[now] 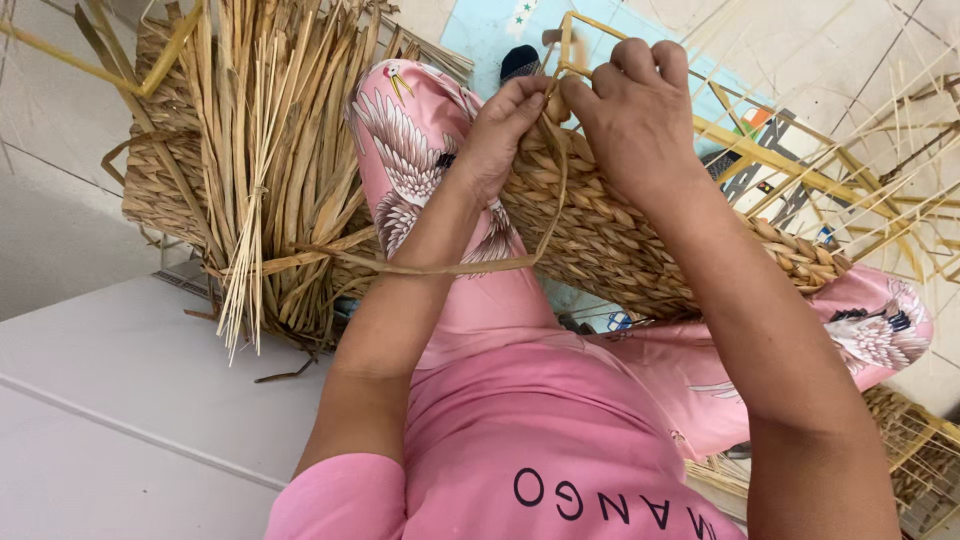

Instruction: The person weaves thin bamboo strips into a partially completed woven base to form a basket.

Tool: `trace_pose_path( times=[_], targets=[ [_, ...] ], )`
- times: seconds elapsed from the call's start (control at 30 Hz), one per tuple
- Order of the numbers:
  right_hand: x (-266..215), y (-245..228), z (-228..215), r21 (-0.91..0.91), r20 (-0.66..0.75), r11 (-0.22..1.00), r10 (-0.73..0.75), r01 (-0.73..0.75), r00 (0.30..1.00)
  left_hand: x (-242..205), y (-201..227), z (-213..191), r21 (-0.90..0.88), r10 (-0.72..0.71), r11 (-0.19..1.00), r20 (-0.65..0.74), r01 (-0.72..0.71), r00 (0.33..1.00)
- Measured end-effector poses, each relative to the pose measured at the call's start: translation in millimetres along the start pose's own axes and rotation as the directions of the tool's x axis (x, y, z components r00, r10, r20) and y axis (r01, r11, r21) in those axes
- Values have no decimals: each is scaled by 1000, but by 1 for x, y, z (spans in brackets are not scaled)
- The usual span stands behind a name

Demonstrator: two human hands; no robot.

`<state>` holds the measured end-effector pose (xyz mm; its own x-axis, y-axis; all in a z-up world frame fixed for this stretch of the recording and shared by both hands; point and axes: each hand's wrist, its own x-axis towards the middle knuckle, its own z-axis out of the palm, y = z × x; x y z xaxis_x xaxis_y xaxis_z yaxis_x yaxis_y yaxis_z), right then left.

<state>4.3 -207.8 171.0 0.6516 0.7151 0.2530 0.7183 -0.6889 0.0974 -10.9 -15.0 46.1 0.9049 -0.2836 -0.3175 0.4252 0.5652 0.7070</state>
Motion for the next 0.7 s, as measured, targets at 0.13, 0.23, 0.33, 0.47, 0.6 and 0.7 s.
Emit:
trace_pose_path(
  times=[0.13, 0.23, 0.33, 0.47, 0.6, 0.7],
  targets=[
    [7, -6, 10, -94, -38, 996, -14, 10, 999, 5, 5, -4, -68, -124, 989, 63, 129, 990],
    [11, -12, 11, -141, -16, 990, 25, -27, 1000, 9, -3, -10, -46, -122, 991, 49, 124, 991],
    [21, -26, 7, -128, -44, 990, 54, -59, 998, 12, -9, -10, 13, 8, 1000, 54, -8, 999],
    [32, -50, -1, -277, 75, 960, -9, 30, 997, 4, -1, -2, 80, -29, 996, -35, 32, 999],
    [46, -46, -13, 80, 355, 995, 27, -59, 935, 1, 2, 1, 77, -40, 996, -34, 43, 999],
    [63, -49, -25, -187, 646, 979, 181, -76, 742, 4, -4, -4, 122, 25, 992, -20, -22, 999]
  ],
)
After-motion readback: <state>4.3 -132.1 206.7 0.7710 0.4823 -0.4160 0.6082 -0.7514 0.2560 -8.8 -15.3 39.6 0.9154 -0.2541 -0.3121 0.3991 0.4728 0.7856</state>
